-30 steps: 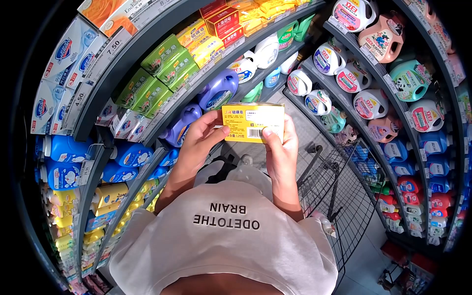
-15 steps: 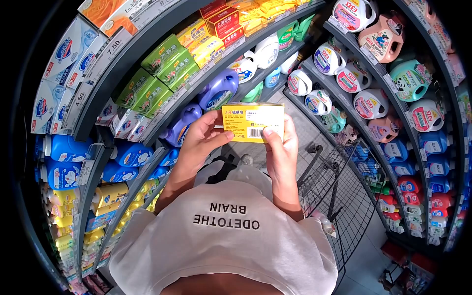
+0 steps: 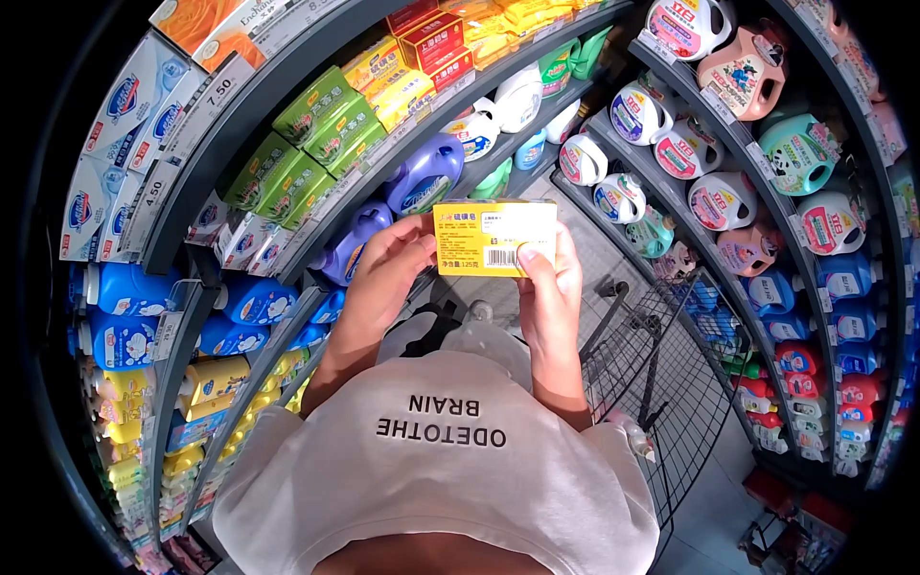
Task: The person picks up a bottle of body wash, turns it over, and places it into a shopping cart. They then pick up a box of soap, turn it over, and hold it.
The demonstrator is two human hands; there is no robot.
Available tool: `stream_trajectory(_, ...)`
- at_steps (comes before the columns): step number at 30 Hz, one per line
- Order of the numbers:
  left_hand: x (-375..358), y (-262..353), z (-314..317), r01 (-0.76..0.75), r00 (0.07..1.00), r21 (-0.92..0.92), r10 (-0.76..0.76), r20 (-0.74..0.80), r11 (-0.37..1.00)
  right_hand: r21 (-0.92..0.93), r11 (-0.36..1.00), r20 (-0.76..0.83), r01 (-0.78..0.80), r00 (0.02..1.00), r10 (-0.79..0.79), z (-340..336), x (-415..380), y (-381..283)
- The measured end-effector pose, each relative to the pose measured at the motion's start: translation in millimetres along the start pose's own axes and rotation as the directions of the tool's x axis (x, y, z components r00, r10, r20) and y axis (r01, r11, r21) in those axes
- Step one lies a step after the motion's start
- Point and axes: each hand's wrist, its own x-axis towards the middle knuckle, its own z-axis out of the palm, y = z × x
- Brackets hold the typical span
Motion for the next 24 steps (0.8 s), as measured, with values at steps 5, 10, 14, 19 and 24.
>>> stream_trajectory(5, 1, -4, -2, 0.005, 1.000, -0.053, -0.005, 0.000, 0.999, 0.014, 1.000, -0.020, -0.003, 1.000, 0.004, 1, 0, -1)
stream_trajectory(10, 3, -4, -2, 0.047, 0.999, -0.082, -0.048, -0.011, 0.996, -0.039, 0.999, -0.025, 0.001, 1.000, -0.002, 0, -2, 0)
stream_trajectory(14, 3, -6, -2, 0.069, 0.998, -0.117, -0.069, 0.005, 0.991, -0.069, 0.998, -0.015, 0.011, 1.000, -0.012, 2, -2, -1)
stream_trajectory(19, 4, -7, -6, 0.160, 0.987, -0.166, -0.155, 0.042, 0.973, -0.210, 0.977, -0.025, 0.045, 0.998, -0.051, 3, -2, 0)
stream_trajectory(24, 5, -12, -7, 0.165, 0.986, -0.195, -0.160, 0.042, 0.967, -0.280, 0.958, -0.020, 0.061, 0.997, -0.069, 1, -1, 4)
